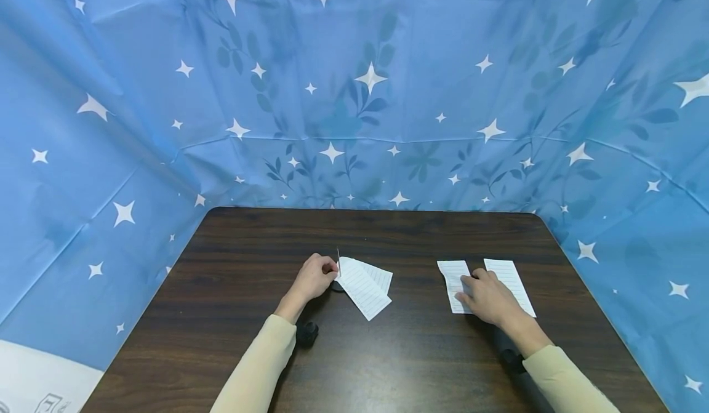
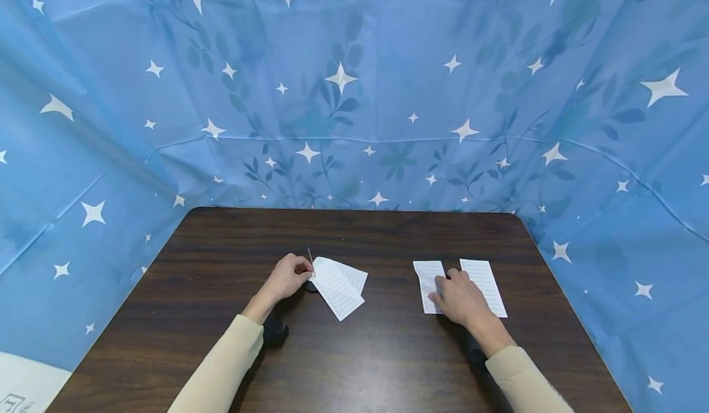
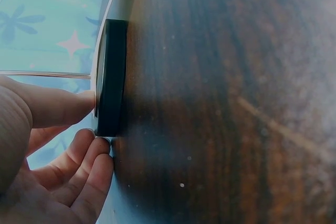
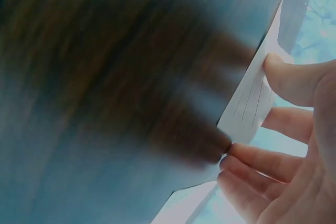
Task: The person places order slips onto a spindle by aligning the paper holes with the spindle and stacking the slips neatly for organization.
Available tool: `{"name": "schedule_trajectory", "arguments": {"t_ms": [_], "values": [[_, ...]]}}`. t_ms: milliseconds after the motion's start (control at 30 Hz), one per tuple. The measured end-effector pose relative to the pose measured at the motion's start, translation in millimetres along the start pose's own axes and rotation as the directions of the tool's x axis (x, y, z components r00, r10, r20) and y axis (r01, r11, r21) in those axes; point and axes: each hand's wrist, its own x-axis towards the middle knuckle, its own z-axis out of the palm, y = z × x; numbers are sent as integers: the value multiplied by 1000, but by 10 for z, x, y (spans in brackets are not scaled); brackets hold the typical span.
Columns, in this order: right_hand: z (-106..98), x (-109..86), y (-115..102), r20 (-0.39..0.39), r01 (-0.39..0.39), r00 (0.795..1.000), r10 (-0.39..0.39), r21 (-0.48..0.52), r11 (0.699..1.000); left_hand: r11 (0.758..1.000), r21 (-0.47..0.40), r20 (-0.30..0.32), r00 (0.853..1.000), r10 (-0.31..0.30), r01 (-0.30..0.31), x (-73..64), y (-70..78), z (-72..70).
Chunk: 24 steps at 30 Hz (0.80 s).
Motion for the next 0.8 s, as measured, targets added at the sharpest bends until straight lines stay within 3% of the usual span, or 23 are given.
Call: {"name": "schedule_trajectory", "arguments": {"t_ms": [467, 800], "values": [[29, 6, -132, -90, 23, 996, -17, 69, 997, 1000, 10, -7, 1000, 10, -9, 9, -2, -1], [15, 71, -235, -37, -31, 998, 40, 224, 974, 1000, 22, -3, 1000, 13, -13, 15, -15, -3]]}}
